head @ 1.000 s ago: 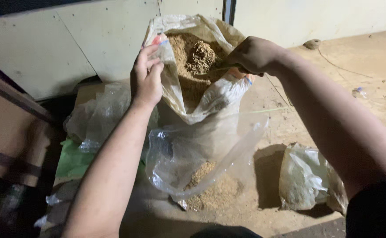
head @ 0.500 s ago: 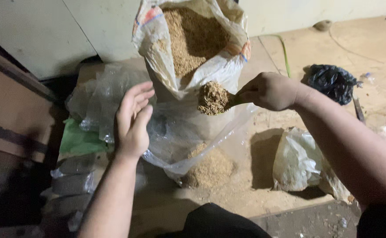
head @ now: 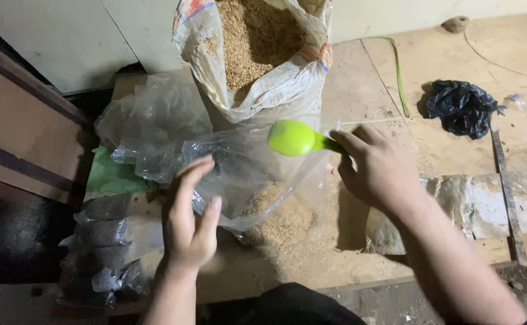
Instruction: The person uses a green plastic scoop to transfer grain from a large white sack into a clear plastic bag placed on a wooden table. The person repeatedly scoops the grain and pours it into the bag, gradually filling it.
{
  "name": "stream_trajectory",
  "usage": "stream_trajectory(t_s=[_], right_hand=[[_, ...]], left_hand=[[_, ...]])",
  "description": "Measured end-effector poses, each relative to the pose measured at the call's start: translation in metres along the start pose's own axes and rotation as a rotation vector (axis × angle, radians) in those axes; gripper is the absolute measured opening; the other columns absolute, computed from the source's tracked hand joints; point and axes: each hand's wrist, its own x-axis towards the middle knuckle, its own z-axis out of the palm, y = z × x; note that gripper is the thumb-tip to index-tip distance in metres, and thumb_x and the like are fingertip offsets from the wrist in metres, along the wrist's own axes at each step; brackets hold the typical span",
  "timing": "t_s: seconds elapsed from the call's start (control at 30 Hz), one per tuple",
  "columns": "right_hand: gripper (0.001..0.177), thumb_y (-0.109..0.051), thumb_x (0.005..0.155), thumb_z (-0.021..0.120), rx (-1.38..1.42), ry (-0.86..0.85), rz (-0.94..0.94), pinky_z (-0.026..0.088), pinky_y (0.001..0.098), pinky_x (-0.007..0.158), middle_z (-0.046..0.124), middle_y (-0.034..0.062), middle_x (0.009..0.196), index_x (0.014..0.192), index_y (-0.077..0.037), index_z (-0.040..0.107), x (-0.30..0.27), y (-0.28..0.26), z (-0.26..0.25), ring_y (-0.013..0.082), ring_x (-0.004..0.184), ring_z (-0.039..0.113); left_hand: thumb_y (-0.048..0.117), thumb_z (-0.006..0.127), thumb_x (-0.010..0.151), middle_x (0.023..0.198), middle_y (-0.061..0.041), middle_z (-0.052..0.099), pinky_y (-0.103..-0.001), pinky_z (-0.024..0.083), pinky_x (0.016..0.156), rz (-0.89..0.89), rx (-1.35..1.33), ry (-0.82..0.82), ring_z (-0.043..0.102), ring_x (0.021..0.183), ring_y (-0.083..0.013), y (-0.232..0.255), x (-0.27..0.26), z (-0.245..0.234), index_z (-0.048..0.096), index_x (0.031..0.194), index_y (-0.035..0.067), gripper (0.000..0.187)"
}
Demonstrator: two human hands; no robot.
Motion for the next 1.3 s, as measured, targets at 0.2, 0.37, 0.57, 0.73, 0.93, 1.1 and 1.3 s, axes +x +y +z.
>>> stream_trajectory(t_s=[0.2, 0.37, 0.57, 0.73, 0.93, 1.1, 1.3], right_hand=[[0.031, -0.011, 0.095, 0.065, 0.656, 0.118, 0.238, 0.052, 0.0359, 0.099, 0.074, 0.008, 0.122, 0.126, -0.008, 0.07, -0.105, 0.027, 0.056, 0.0229, 0.111, 0.071], [0.033, -0.015, 0.093, 0.067, 1.172, -0.153, 0.567, 0.05, 0.0321, 0.085, 0.072, 0.0062, 0.107, 0.124, -0.005, 0.07, -0.219, 0.037, 0.156, 0.0165, 0.096, 0.064], [0.029, -0.01, 0.103, 0.068, 1.845, -0.331, 0.79, 0.032, 0.0317, 0.054, 0.047, 0.0064, 0.071, 0.127, 0.005, 0.063, -0.286, 0.048, 0.23, 0.0169, 0.059, 0.042], [0.031, -0.011, 0.097, 0.068, 1.525, -0.195, 0.536, 0.043, 0.0248, 0.078, 0.067, 0.0011, 0.096, 0.125, 0.002, 0.069, -0.246, 0.016, 0.196, 0.0075, 0.091, 0.058], [0.05, -0.007, 0.091, 0.071, 1.671, -0.306, 0.988, 0.044, 0.0254, 0.063, 0.057, 0.0007, 0.096, 0.138, -0.012, 0.053, -0.197, -0.026, 0.135, 0.01, 0.076, 0.051], [0.064, 0.007, 0.08, 0.066, 1.334, -0.173, 0.757, 0.056, 0.0299, 0.07, 0.064, 0.0094, 0.122, 0.141, -0.008, 0.053, -0.169, -0.025, 0.119, 0.017, 0.085, 0.062], [0.068, 0.014, 0.08, 0.055, 1.132, 0.114, 0.652, 0.039, 0.0332, 0.111, 0.054, 0.0134, 0.146, 0.146, -0.002, 0.045, -0.123, -0.004, 0.097, 0.021, 0.138, 0.049]], left_hand=[[0.007, 0.06, 0.088, 0.143, -0.021, 0.06, -0.045, 0.04, 0.122, -0.081, 0.076, 0.12, 0.056, 0.138, -0.0336, 0.018, -0.066, 0.008, 0.056, 0.133, -0.002, 0.047], [0.008, 0.064, 0.081, 0.135, -0.02, 0.063, -0.045, 0.041, 0.117, -0.095, 0.089, 0.116, 0.06, 0.132, -0.0312, -0.007, -0.114, 0.013, 0.058, 0.127, -0.002, 0.047], [0.011, 0.065, 0.091, 0.123, -0.016, 0.075, -0.043, 0.054, 0.101, -0.329, -0.137, 0.011, 0.073, 0.115, -0.0246, -0.04, -0.144, 0.046, 0.067, 0.113, 0.005, 0.022], [0.007, 0.06, 0.096, 0.075, 0.0, 0.078, -0.045, 0.044, 0.112, -0.206, 0.009, -0.131, 0.07, 0.055, -0.0075, -0.041, -0.133, 0.036, 0.064, 0.14, 0.005, 0.044], [-0.004, 0.053, 0.092, 0.069, 0.0, 0.075, -0.045, 0.044, 0.111, -0.127, -0.019, -0.186, 0.075, 0.065, -0.0099, -0.04, -0.114, 0.015, 0.065, 0.138, 0.009, 0.049], [-0.004, 0.052, 0.085, 0.076, -0.001, 0.077, -0.047, 0.04, 0.113, -0.126, -0.038, -0.168, 0.075, 0.069, -0.0103, -0.072, -0.109, -0.01, 0.068, 0.13, 0.006, 0.049], [-0.004, 0.052, 0.076, 0.083, -0.003, 0.078, -0.05, 0.037, 0.115, -0.214, 0.015, -0.063, 0.074, 0.074, -0.0107, -0.119, -0.138, -0.042, 0.072, 0.121, 0.003, 0.05]])
